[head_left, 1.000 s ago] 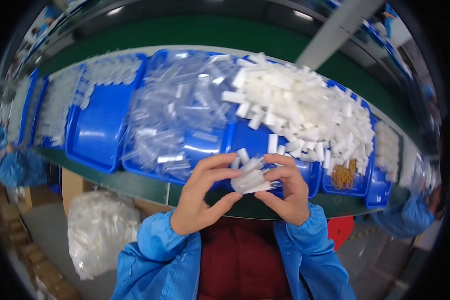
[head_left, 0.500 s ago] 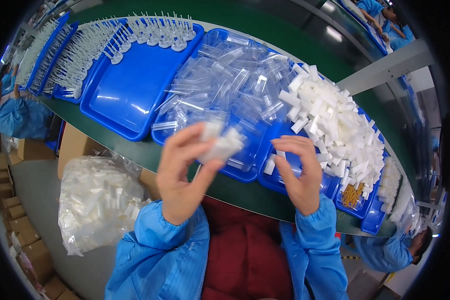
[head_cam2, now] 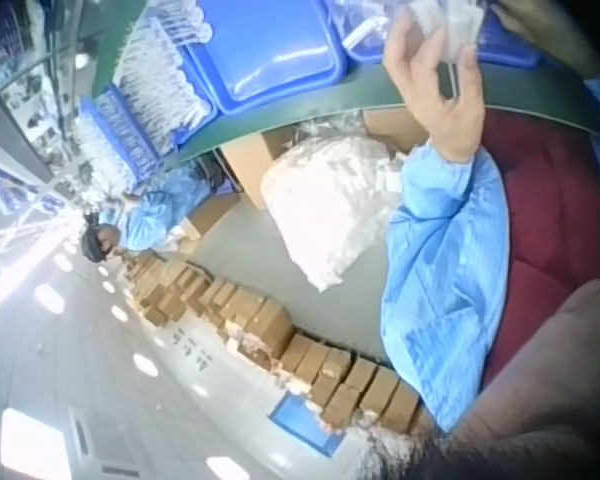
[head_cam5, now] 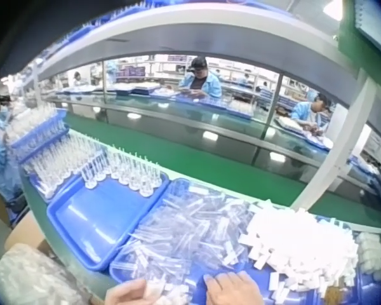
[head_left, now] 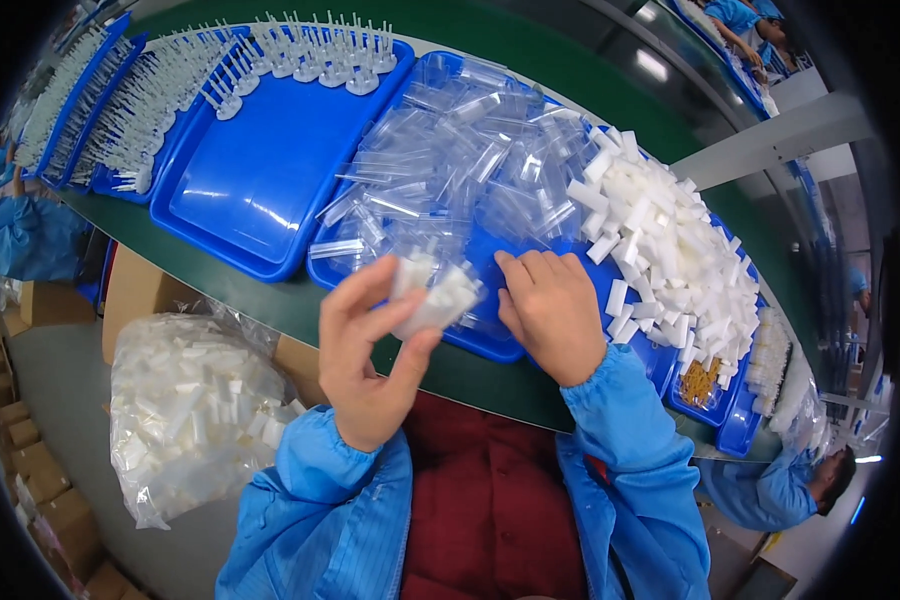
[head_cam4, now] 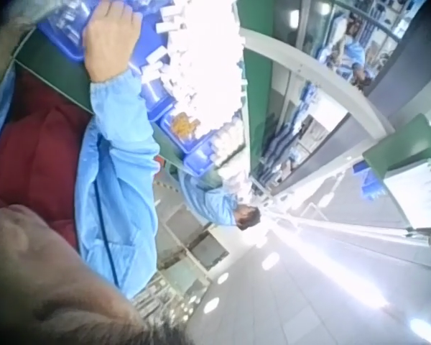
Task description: The person assembles small components by fitting foam blocks and transparent sleeves onto plastic pin bases, then bundles the assembled pieces together and secures them with a rubber band.
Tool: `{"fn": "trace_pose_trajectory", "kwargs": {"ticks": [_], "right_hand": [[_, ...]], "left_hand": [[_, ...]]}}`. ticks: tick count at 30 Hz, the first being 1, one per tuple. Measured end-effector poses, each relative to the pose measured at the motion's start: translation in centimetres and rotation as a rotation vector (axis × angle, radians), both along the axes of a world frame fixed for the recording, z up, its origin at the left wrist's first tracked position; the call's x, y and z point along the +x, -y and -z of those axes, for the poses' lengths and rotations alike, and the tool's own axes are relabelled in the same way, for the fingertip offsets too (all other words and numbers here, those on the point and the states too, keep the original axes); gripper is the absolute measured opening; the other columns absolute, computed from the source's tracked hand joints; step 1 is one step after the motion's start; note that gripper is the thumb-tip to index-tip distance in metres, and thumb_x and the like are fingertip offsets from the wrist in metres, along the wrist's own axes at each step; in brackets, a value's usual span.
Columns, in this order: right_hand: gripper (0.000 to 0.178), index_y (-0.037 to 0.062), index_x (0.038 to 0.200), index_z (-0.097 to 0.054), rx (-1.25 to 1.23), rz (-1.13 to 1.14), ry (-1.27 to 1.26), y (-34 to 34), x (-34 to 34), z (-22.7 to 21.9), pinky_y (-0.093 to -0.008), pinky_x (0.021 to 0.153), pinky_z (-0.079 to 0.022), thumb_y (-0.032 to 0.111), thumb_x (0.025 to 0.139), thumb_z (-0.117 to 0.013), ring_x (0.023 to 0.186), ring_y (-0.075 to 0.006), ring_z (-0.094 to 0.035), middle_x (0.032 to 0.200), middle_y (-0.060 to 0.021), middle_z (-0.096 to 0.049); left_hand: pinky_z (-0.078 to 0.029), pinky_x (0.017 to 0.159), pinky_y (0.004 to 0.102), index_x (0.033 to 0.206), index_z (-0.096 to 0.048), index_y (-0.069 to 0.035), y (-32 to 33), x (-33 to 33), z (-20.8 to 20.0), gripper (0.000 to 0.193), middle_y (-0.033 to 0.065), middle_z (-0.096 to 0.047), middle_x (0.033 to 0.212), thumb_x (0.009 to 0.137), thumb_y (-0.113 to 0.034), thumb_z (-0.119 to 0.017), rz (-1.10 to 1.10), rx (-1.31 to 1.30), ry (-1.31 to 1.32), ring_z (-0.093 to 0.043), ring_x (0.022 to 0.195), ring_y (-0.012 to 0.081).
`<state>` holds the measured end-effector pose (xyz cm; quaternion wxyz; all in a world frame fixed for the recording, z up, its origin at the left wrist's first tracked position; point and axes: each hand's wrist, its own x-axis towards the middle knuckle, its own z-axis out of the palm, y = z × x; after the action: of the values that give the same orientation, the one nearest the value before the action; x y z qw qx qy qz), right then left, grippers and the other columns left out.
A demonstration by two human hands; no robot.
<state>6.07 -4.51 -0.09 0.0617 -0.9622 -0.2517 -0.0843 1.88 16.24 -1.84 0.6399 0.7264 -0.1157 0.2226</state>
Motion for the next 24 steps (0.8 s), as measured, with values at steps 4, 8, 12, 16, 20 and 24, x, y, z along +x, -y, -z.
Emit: {"fn": "trace_pose_trajectory", "kwargs": {"ticks": [4, 8, 12, 16, 20, 24], "right_hand": [[0.033, -0.0012, 0.110, -0.063, 0.581, 0.130, -0.279, 1.9, -0.7, -1.8, -0.0302, 0.079, -0.051, 0.000, 0.078, -0.069, 0.086, -0.0205, -0.065, 0.096, -0.0106, -0.067], [0.044, -0.0020, 0.128, -0.053, 1.449, 0.404, -0.611, 3.8, -2.3, -3.4, -0.0299, 0.085, -0.052, 0.001, 0.085, -0.062, 0.094, -0.0173, -0.065, 0.110, -0.0150, -0.068], [0.055, -0.0022, 0.137, -0.045, 1.853, 0.404, -0.640, 5.6, -4.3, -3.1, -0.0332, 0.095, -0.048, 0.011, 0.085, -0.058, 0.101, -0.0201, -0.064, 0.114, -0.0170, -0.066], [0.050, 0.0001, 0.136, -0.046, 1.860, 0.421, -0.589, 6.0, -5.7, -3.2, -0.0333, 0.095, -0.048, 0.009, 0.088, -0.060, 0.101, -0.0204, -0.064, 0.114, -0.0170, -0.066], [0.048, 0.0023, 0.136, -0.046, 1.783, 0.456, -0.432, 6.5, -6.5, -3.8, -0.0308, 0.090, -0.051, 0.005, 0.091, -0.065, 0.095, -0.0172, -0.064, 0.110, -0.0153, -0.066], [0.046, 0.0011, 0.129, -0.049, 1.697, 0.470, -0.374, 7.1, -6.8, -3.8, -0.0287, 0.085, -0.053, 0.001, 0.088, -0.071, 0.092, -0.0159, -0.064, 0.104, -0.0124, -0.066]], "left_hand": [[-0.050, 0.098, 0.0378, 0.113, -0.070, -0.001, 1.4, -0.5, -1.3, 0.033, 0.0200, -0.054, 0.133, 0.080, 0.001, -0.078, 0.147, 0.057, -0.026, -0.058, 0.120, 0.0314], [-0.051, 0.096, 0.0366, 0.113, -0.071, -0.002, 3.0, -0.8, -1.0, 0.034, 0.0167, -0.056, 0.132, 0.080, 0.001, -0.077, 0.340, 0.050, -0.135, -0.060, 0.118, 0.0290], [-0.051, 0.094, 0.0346, 0.114, -0.070, -0.002, 4.9, -1.0, -1.4, 0.033, 0.0152, -0.057, 0.131, 0.082, 0.000, -0.077, 0.479, 0.013, -0.258, -0.062, 0.112, 0.0271], [-0.053, 0.087, 0.0319, 0.113, -0.070, -0.001, 6.4, -1.2, -1.4, 0.029, 0.0149, -0.057, 0.131, 0.084, 0.000, -0.075, 0.567, -0.104, -0.383, -0.063, 0.111, 0.0252], [-0.054, 0.086, 0.0310, 0.113, -0.070, -0.001, 7.1, -1.2, -1.5, 0.029, 0.0151, -0.056, 0.131, 0.085, 0.000, -0.075, 0.569, -0.044, -0.367, -0.063, 0.110, 0.0244], [-0.054, 0.086, 0.0316, 0.113, -0.070, -0.001, 7.7, -1.4, -1.7, 0.029, 0.0155, -0.057, 0.131, 0.084, 0.001, -0.075, 0.564, -0.020, -0.374, -0.064, 0.110, 0.0253]]}}
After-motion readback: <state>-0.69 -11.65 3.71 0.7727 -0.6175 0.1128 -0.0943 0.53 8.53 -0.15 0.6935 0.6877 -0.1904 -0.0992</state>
